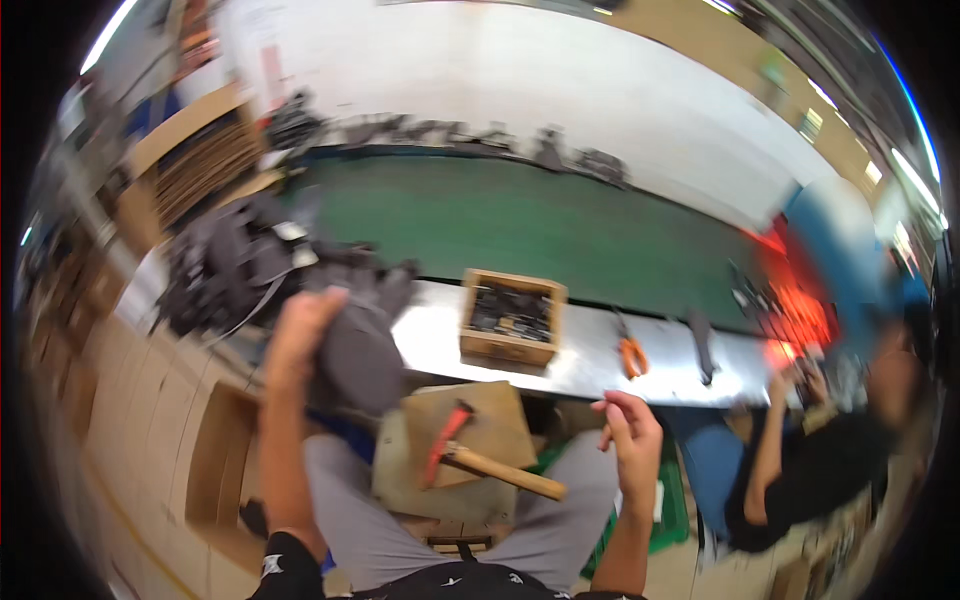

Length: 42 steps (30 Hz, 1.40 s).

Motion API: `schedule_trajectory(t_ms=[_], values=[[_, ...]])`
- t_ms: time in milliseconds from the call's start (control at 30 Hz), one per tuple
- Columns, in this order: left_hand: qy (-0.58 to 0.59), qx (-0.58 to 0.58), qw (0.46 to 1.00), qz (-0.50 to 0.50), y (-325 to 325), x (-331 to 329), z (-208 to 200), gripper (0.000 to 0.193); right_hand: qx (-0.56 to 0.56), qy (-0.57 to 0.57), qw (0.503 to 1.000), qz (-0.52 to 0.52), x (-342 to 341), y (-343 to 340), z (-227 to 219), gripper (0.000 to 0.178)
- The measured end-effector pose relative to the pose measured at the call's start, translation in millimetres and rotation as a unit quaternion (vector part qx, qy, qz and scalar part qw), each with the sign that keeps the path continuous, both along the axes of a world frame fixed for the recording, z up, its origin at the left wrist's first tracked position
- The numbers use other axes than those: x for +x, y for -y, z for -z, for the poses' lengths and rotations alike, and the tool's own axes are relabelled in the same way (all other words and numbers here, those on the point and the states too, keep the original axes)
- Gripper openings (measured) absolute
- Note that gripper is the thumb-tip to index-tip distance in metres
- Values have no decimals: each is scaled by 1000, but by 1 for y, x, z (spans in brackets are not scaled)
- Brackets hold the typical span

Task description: The worker is assembling shoe components using a hammer and pliers while sitting at a conveyor belt in a factory.

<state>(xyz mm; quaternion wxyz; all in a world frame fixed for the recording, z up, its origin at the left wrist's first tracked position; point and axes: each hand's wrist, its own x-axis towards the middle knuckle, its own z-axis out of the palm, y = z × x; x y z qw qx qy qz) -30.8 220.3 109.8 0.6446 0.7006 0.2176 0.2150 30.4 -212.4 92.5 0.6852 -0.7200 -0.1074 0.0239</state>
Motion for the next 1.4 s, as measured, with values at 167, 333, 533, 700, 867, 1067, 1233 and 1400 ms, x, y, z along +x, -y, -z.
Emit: schedule_trajectory(t_ms=[167,333,533,700,867,1067,1233,1400], values=[[-251,547,792,-105,-221,46,69,59,-23,-43,993,107,26,71,75,23],[-306,516,796,-80,-194,97,107,58,-312,121,883,329,122,181,100,37],[-222,639,697,-237,-109,92,91,52,-484,131,814,292,223,249,136,43],[62,598,798,-48,36,50,6,65,-15,110,976,188,201,81,61,23],[325,527,768,167,189,39,-24,116,184,-20,947,-263,38,-49,-64,29],[283,358,863,218,167,-36,-52,81,23,96,904,-416,-15,-31,-80,58],[319,-119,902,264,187,-94,-46,82,178,16,923,-341,-37,-45,-48,61],[174,-364,889,218,214,-120,-22,84,190,-50,906,-376,-57,-57,-31,44]])
